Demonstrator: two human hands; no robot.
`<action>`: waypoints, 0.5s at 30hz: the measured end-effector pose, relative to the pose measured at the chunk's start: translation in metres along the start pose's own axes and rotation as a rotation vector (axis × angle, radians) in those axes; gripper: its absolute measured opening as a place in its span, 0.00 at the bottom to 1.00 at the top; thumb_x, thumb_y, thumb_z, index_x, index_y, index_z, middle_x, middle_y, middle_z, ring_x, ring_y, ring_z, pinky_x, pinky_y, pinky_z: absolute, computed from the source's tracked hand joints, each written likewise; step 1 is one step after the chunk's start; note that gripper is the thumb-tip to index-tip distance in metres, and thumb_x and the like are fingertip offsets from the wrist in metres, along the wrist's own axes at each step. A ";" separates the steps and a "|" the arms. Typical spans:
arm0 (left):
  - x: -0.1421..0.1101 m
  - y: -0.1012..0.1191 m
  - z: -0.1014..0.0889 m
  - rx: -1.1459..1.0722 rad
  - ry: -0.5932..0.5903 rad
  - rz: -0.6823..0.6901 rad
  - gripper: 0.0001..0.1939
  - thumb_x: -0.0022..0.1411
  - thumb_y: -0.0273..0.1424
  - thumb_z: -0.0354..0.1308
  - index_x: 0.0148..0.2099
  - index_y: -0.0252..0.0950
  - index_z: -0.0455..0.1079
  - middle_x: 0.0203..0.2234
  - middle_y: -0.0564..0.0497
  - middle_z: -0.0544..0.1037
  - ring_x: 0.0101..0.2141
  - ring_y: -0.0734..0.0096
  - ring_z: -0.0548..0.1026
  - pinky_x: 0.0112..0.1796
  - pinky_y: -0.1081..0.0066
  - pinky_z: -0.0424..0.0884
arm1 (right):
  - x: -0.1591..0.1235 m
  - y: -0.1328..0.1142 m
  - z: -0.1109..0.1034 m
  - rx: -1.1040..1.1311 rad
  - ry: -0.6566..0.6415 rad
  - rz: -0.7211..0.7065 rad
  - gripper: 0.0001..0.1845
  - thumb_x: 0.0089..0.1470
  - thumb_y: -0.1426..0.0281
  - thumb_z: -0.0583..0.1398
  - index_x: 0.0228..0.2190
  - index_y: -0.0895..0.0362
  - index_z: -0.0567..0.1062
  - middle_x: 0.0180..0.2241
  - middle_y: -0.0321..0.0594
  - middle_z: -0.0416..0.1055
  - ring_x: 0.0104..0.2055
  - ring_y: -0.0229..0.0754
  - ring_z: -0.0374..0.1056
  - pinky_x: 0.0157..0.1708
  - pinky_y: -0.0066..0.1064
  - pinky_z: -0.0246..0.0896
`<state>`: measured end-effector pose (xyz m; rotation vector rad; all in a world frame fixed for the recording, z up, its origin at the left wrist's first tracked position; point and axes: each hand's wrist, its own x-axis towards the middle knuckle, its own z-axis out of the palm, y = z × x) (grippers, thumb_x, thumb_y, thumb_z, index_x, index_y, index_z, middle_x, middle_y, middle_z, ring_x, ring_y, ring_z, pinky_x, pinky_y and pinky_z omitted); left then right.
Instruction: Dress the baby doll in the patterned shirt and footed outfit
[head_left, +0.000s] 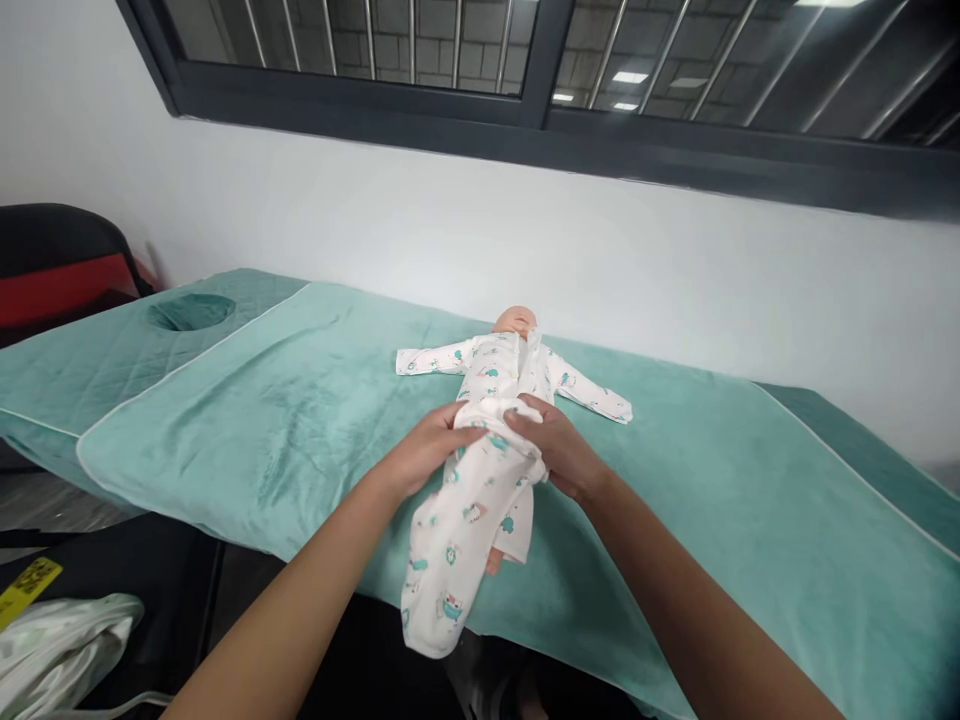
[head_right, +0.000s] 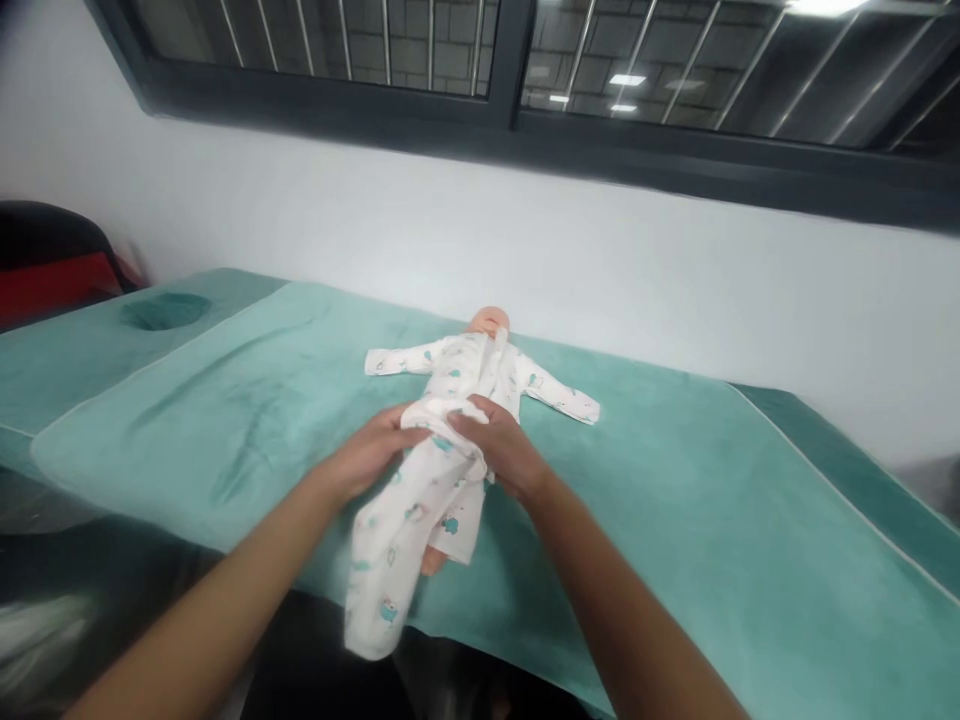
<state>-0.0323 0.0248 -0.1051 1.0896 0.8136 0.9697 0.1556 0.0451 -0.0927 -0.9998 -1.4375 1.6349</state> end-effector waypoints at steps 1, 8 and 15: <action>0.002 -0.002 0.002 -0.077 0.086 0.040 0.17 0.52 0.36 0.65 0.44 0.36 0.72 0.34 0.51 0.78 0.33 0.67 0.75 0.37 0.70 0.69 | 0.001 -0.001 0.000 -0.060 -0.090 0.039 0.21 0.48 0.57 0.66 0.41 0.55 0.76 0.38 0.39 0.77 0.38 0.46 0.73 0.35 0.33 0.67; 0.003 -0.016 -0.001 -0.143 0.157 -0.074 0.23 0.54 0.46 0.64 0.42 0.32 0.72 0.30 0.48 0.78 0.29 0.68 0.74 0.30 0.71 0.68 | 0.007 0.002 0.001 -0.067 -0.186 0.156 0.20 0.47 0.59 0.67 0.41 0.56 0.78 0.38 0.42 0.78 0.40 0.49 0.74 0.41 0.39 0.68; -0.003 -0.022 -0.007 -0.206 0.040 -0.073 0.21 0.48 0.38 0.70 0.42 0.32 0.74 0.31 0.47 0.80 0.32 0.65 0.77 0.35 0.69 0.71 | 0.008 0.006 0.003 -0.044 -0.121 0.134 0.23 0.49 0.56 0.65 0.44 0.56 0.76 0.38 0.43 0.78 0.41 0.49 0.74 0.41 0.39 0.68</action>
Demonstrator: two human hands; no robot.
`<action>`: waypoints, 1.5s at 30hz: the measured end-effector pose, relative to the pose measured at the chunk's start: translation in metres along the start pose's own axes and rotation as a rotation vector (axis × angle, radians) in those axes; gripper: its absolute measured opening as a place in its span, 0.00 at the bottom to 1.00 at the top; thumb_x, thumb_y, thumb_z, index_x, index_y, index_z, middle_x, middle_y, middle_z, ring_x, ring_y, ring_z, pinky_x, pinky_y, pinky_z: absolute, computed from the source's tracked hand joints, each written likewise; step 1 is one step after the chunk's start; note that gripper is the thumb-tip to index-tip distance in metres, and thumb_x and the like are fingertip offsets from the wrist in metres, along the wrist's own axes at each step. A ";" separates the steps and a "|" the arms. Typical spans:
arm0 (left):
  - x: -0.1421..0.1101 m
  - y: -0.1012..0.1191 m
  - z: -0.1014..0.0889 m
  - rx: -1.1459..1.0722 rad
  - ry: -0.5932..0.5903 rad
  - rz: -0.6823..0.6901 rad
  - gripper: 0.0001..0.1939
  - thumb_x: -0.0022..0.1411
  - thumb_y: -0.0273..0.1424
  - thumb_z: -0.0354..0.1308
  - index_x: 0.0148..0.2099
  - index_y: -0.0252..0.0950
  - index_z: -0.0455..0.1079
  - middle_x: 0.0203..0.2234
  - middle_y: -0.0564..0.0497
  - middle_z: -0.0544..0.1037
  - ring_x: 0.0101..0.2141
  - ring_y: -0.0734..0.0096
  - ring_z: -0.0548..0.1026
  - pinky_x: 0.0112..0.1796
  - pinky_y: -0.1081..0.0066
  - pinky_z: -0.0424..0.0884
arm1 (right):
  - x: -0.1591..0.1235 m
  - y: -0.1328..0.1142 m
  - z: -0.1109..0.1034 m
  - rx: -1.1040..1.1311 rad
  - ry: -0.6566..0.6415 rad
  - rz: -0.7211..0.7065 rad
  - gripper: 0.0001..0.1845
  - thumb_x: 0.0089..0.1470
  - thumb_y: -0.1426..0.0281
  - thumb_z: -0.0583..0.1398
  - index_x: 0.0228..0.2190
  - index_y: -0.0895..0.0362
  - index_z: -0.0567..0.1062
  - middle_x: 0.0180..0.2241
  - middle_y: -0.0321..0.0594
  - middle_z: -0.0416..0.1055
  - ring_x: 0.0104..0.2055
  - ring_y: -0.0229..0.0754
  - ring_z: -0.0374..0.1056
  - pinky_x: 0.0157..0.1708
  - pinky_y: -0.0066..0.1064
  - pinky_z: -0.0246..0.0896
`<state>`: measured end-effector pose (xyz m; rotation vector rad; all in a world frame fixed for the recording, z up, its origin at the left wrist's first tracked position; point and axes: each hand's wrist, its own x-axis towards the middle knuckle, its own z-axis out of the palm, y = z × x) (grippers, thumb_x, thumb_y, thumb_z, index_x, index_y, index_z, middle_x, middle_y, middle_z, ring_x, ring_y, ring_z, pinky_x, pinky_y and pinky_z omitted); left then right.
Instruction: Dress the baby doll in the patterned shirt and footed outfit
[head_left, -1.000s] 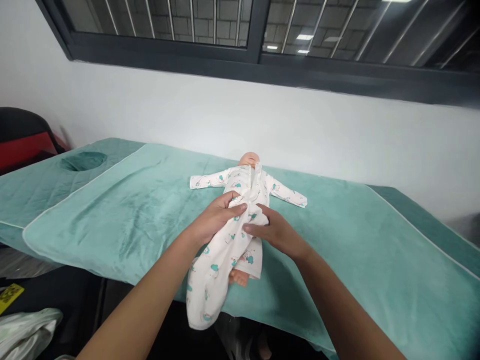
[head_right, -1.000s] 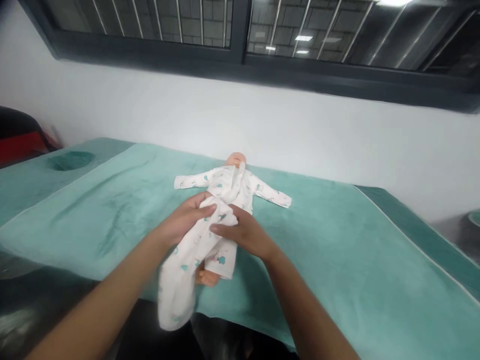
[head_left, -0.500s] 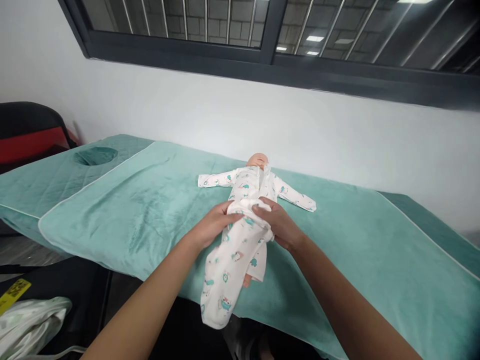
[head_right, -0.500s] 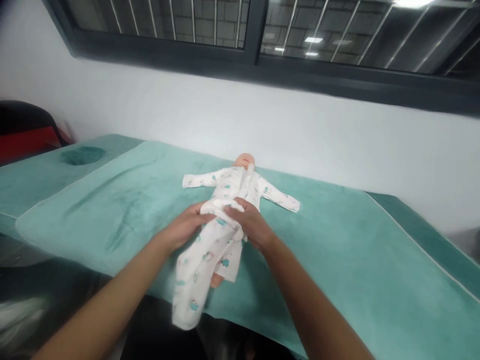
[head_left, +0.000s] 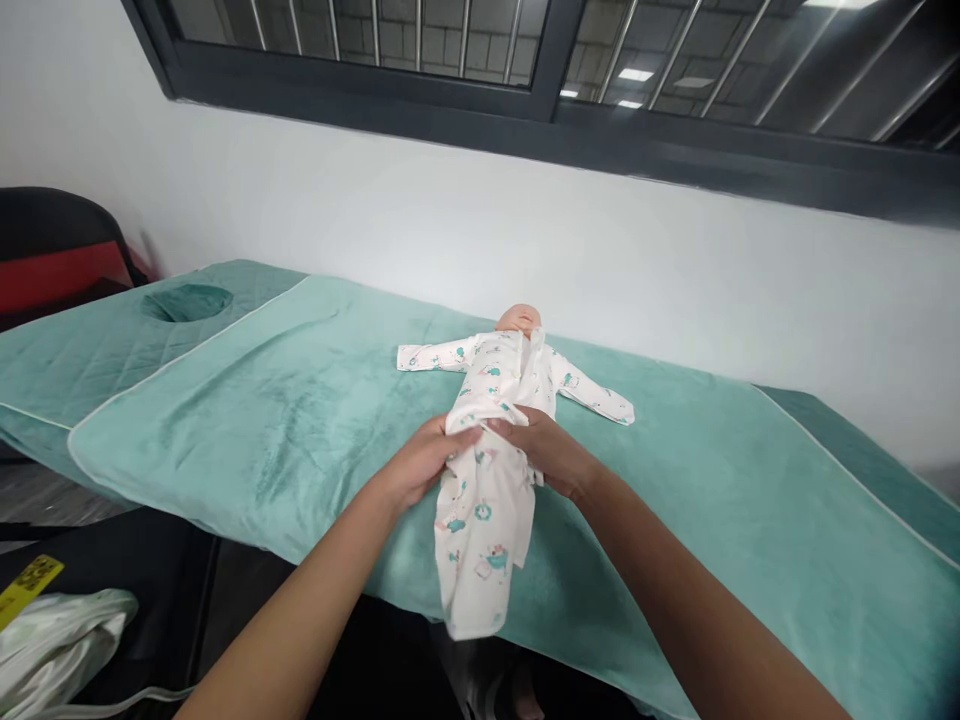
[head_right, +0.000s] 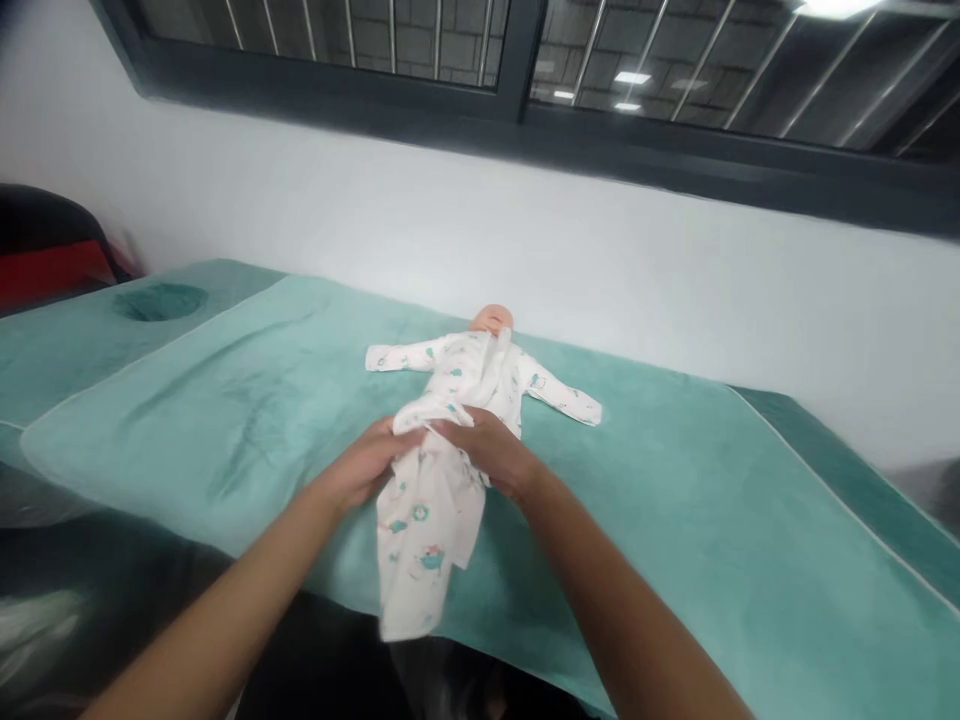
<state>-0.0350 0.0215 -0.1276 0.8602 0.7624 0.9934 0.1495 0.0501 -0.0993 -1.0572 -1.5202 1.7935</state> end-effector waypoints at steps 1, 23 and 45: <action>0.002 -0.002 0.002 -0.065 0.071 0.057 0.21 0.49 0.39 0.69 0.43 0.33 0.73 0.31 0.48 0.80 0.31 0.66 0.77 0.35 0.69 0.71 | -0.002 -0.004 0.001 -0.083 -0.071 0.007 0.23 0.49 0.56 0.65 0.43 0.56 0.77 0.38 0.42 0.78 0.42 0.50 0.74 0.42 0.40 0.68; -0.017 -0.010 0.024 -0.061 0.313 0.159 0.21 0.51 0.42 0.66 0.45 0.35 0.74 0.29 0.49 0.80 0.29 0.65 0.75 0.29 0.70 0.69 | -0.005 -0.003 0.009 -0.126 -0.182 0.019 0.21 0.46 0.59 0.67 0.41 0.56 0.77 0.37 0.40 0.77 0.40 0.47 0.72 0.40 0.37 0.66; -0.109 -0.128 0.048 -0.366 0.842 -0.060 0.22 0.53 0.38 0.66 0.51 0.41 0.73 0.40 0.47 0.81 0.45 0.53 0.78 0.42 0.61 0.75 | -0.003 0.008 0.038 -1.322 -0.236 -0.135 0.07 0.46 0.65 0.63 0.28 0.54 0.72 0.26 0.36 0.73 0.27 0.39 0.64 0.26 0.29 0.45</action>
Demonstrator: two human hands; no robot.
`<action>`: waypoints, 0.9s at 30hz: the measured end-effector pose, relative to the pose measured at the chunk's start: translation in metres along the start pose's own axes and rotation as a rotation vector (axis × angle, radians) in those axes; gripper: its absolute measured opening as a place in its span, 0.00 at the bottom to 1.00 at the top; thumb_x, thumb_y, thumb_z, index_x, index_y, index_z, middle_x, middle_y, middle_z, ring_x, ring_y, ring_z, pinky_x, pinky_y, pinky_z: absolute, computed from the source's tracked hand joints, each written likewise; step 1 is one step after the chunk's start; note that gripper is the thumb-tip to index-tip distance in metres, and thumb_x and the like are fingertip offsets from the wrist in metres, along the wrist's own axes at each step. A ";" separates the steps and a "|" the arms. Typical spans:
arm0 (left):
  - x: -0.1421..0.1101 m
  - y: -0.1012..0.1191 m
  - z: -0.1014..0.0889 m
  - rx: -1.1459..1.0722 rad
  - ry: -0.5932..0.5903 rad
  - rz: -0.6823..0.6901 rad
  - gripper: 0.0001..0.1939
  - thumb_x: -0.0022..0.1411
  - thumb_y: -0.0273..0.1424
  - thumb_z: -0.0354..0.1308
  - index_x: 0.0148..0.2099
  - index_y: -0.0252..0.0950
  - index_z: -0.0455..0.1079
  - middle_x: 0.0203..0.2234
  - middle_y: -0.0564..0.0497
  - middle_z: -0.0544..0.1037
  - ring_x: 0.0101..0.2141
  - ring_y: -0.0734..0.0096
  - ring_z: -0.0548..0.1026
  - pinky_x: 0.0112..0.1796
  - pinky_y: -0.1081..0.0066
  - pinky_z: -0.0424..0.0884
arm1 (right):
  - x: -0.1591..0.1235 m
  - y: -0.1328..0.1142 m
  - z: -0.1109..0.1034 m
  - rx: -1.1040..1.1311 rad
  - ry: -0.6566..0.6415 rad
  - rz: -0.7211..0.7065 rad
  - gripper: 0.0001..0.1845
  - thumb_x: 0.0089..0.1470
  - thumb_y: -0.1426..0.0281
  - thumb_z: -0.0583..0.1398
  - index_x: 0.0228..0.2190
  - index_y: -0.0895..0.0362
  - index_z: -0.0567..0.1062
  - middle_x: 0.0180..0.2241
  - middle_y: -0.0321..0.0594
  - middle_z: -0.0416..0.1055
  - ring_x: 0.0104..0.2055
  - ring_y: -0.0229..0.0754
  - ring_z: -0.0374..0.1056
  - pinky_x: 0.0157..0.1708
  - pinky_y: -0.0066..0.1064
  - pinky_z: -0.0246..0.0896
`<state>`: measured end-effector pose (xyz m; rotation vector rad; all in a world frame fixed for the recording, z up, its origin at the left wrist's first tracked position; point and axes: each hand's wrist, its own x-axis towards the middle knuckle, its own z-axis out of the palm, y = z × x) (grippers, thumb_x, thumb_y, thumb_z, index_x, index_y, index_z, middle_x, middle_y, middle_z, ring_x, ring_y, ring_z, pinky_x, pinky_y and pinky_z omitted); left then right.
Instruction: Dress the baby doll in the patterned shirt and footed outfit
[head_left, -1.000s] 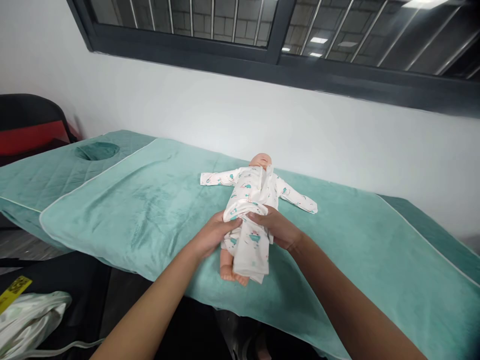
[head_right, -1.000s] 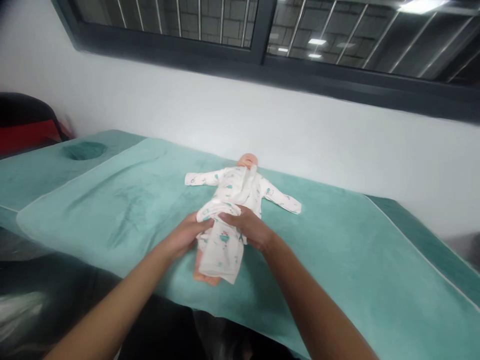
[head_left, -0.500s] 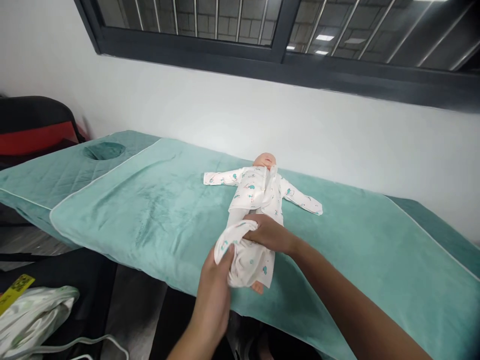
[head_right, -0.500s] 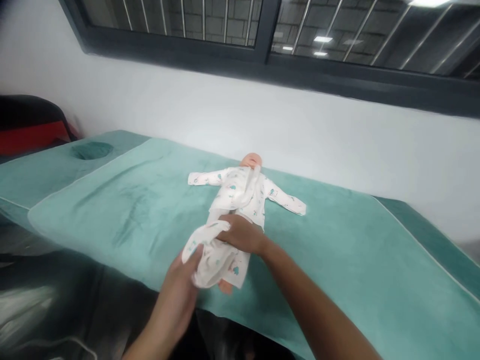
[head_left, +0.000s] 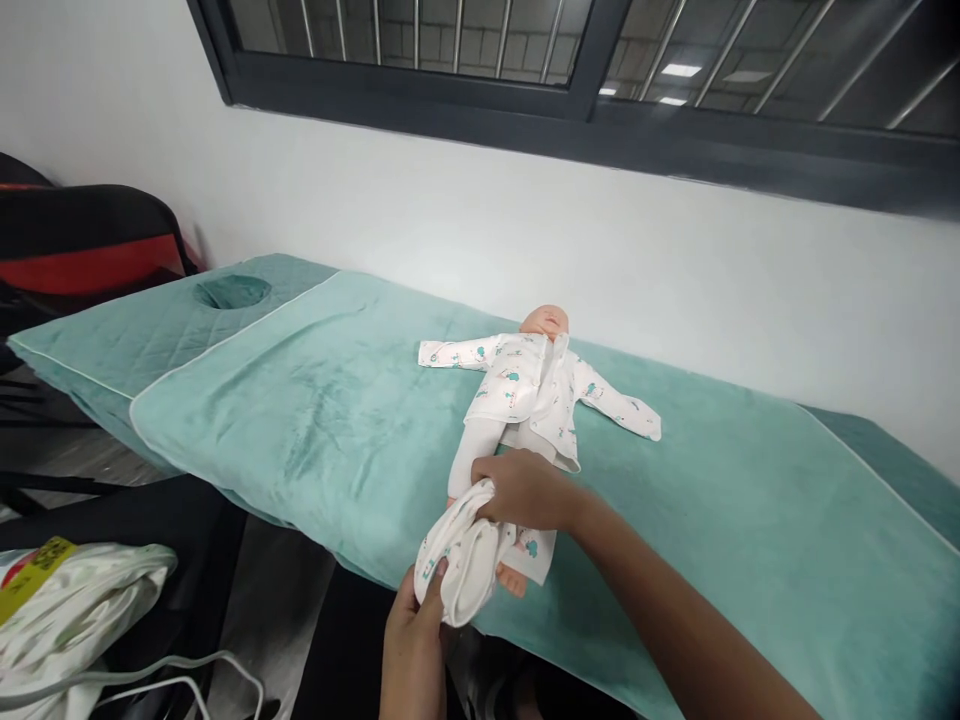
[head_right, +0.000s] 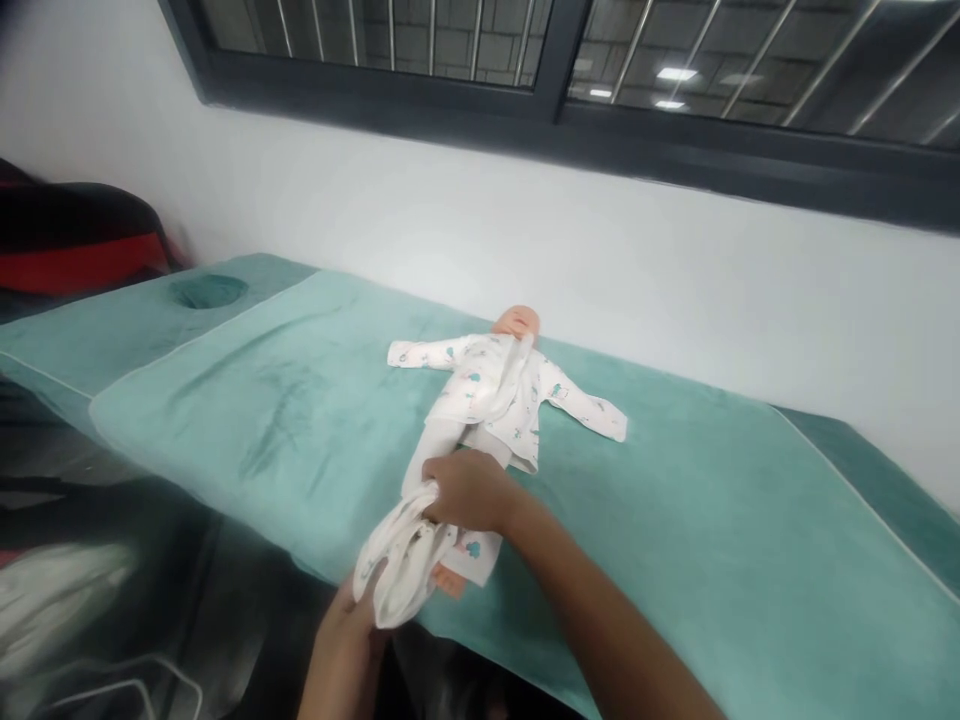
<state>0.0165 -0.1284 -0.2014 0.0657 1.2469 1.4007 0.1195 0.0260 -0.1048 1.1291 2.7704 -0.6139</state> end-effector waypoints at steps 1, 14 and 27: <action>-0.002 0.002 0.001 -0.001 0.029 -0.012 0.23 0.52 0.38 0.66 0.51 0.39 0.73 0.39 0.47 0.81 0.44 0.53 0.78 0.41 0.62 0.75 | -0.001 0.001 0.001 0.011 0.009 -0.007 0.08 0.47 0.64 0.63 0.28 0.55 0.72 0.27 0.36 0.73 0.28 0.39 0.65 0.26 0.29 0.45; -0.005 0.041 0.007 0.201 -0.038 0.226 0.24 0.50 0.43 0.67 0.46 0.34 0.76 0.33 0.48 0.81 0.38 0.58 0.77 0.39 0.68 0.71 | -0.009 0.009 -0.007 0.306 0.010 0.001 0.14 0.49 0.56 0.62 0.30 0.55 0.73 0.30 0.35 0.73 0.32 0.40 0.66 0.29 0.29 0.54; 0.074 0.100 0.030 0.510 -0.461 0.370 0.14 0.60 0.40 0.58 0.43 0.36 0.70 0.30 0.54 0.74 0.31 0.70 0.70 0.32 0.73 0.65 | -0.020 0.020 -0.005 0.776 0.063 0.168 0.18 0.47 0.66 0.63 0.43 0.54 0.74 0.30 0.34 0.75 0.26 0.36 0.69 0.25 0.26 0.63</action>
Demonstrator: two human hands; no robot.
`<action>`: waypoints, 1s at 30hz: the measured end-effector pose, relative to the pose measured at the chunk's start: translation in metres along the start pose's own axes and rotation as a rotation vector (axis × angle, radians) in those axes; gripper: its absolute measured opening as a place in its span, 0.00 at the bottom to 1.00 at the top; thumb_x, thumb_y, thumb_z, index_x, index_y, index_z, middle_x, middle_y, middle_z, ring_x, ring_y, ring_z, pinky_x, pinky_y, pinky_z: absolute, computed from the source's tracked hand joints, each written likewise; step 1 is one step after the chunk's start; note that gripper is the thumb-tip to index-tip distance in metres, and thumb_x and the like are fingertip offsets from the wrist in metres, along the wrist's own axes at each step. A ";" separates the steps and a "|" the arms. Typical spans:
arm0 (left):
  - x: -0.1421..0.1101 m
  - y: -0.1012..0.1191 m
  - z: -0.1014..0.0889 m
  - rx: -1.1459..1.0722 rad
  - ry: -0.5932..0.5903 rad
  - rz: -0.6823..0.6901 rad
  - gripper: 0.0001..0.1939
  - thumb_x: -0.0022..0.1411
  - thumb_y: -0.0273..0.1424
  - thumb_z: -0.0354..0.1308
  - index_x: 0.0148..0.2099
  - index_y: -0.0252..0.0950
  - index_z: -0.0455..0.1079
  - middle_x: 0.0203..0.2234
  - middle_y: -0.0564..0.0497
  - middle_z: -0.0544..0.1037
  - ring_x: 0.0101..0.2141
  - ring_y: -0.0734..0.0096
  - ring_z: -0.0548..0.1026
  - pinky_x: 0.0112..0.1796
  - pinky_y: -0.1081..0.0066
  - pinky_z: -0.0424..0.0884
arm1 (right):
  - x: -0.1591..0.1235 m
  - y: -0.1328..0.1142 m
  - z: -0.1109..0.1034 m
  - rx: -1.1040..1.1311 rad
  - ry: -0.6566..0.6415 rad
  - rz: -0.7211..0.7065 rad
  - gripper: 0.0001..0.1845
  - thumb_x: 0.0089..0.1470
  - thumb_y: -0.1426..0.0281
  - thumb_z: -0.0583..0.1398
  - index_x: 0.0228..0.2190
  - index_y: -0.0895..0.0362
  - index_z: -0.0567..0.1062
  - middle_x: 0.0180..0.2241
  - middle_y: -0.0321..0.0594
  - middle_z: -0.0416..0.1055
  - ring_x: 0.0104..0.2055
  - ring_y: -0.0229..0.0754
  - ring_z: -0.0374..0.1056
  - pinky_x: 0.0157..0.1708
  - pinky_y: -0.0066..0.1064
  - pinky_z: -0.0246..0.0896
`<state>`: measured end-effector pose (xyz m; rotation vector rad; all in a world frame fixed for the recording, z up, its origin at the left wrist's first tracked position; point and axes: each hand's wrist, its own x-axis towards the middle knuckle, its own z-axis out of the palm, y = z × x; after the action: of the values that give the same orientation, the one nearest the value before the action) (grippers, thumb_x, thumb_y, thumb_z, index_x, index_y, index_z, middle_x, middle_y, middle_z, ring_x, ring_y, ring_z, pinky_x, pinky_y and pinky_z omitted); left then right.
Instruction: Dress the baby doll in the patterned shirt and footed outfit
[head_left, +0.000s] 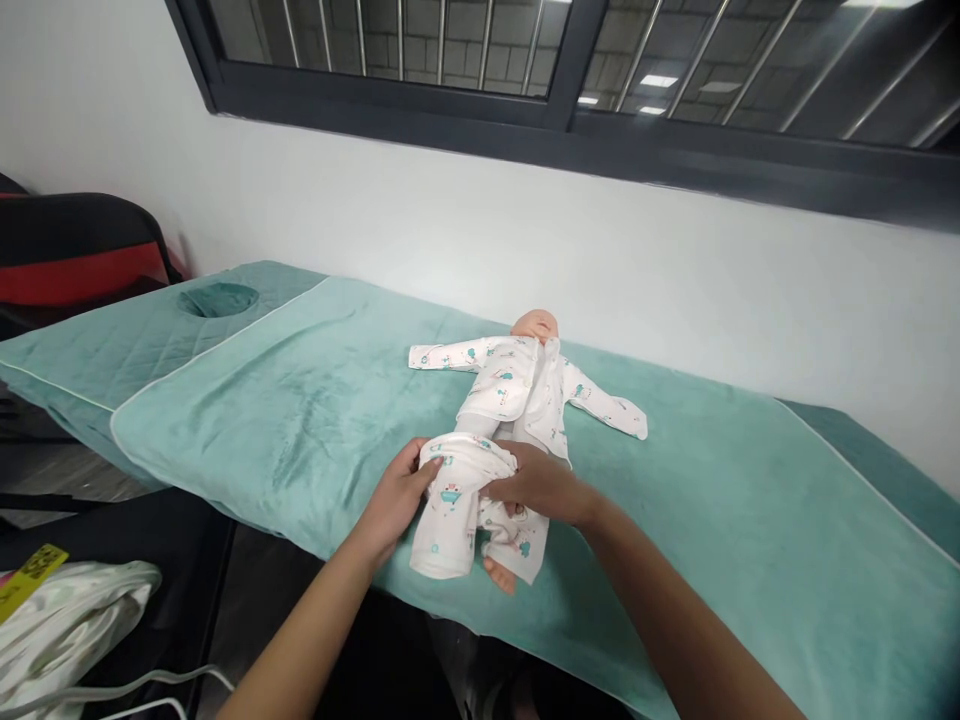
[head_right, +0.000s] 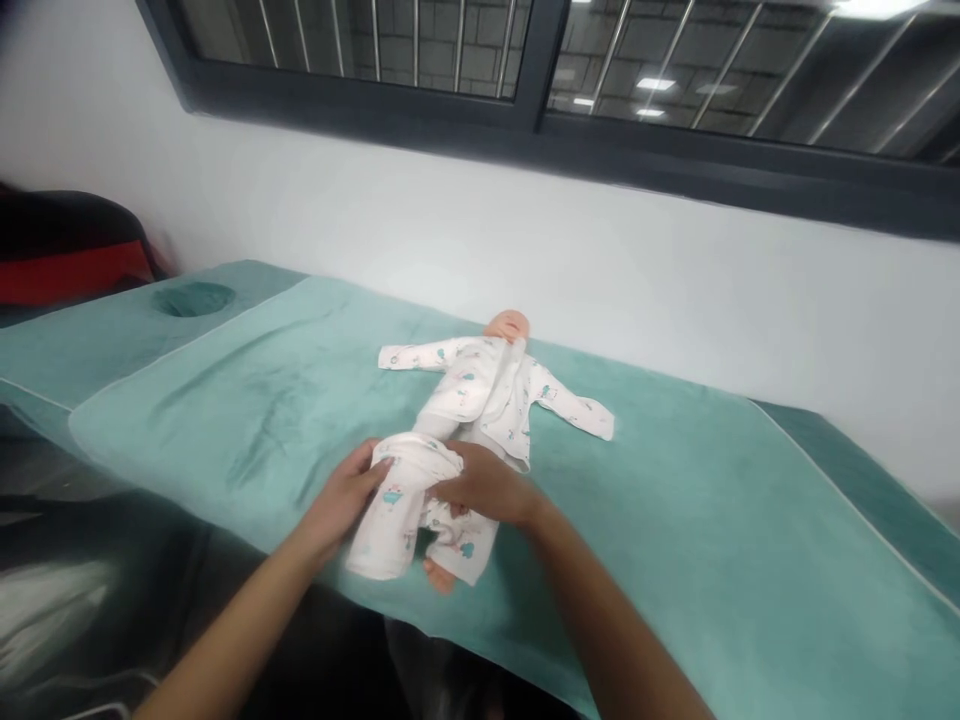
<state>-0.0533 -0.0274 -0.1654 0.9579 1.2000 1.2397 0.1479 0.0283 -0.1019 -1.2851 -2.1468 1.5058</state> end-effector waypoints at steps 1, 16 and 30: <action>0.006 0.003 0.000 0.029 0.000 0.021 0.13 0.60 0.39 0.57 0.42 0.36 0.69 0.29 0.54 0.73 0.31 0.70 0.70 0.31 0.73 0.65 | 0.001 0.000 0.002 -0.025 0.051 0.001 0.16 0.47 0.69 0.61 0.41 0.54 0.75 0.29 0.34 0.75 0.25 0.36 0.69 0.24 0.26 0.62; 0.046 0.008 -0.006 -0.231 -0.172 0.054 0.13 0.56 0.35 0.61 0.43 0.37 0.72 0.38 0.50 0.76 0.39 0.67 0.73 0.39 0.70 0.68 | 0.015 0.008 0.011 -0.184 0.551 0.104 0.15 0.49 0.75 0.54 0.39 0.53 0.72 0.25 0.32 0.73 0.24 0.37 0.70 0.27 0.28 0.63; 0.085 0.040 0.068 0.981 -0.096 0.502 0.22 0.52 0.23 0.58 0.51 0.39 0.66 0.56 0.39 0.63 0.55 0.47 0.61 0.52 0.52 0.60 | -0.001 0.035 -0.012 -0.651 0.863 -0.123 0.15 0.56 0.58 0.58 0.40 0.54 0.67 0.43 0.44 0.65 0.43 0.48 0.65 0.37 0.35 0.60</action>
<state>0.0014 0.0675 -0.1275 2.1104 1.5665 0.9118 0.1740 0.0388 -0.1260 -1.5372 -2.0395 0.0695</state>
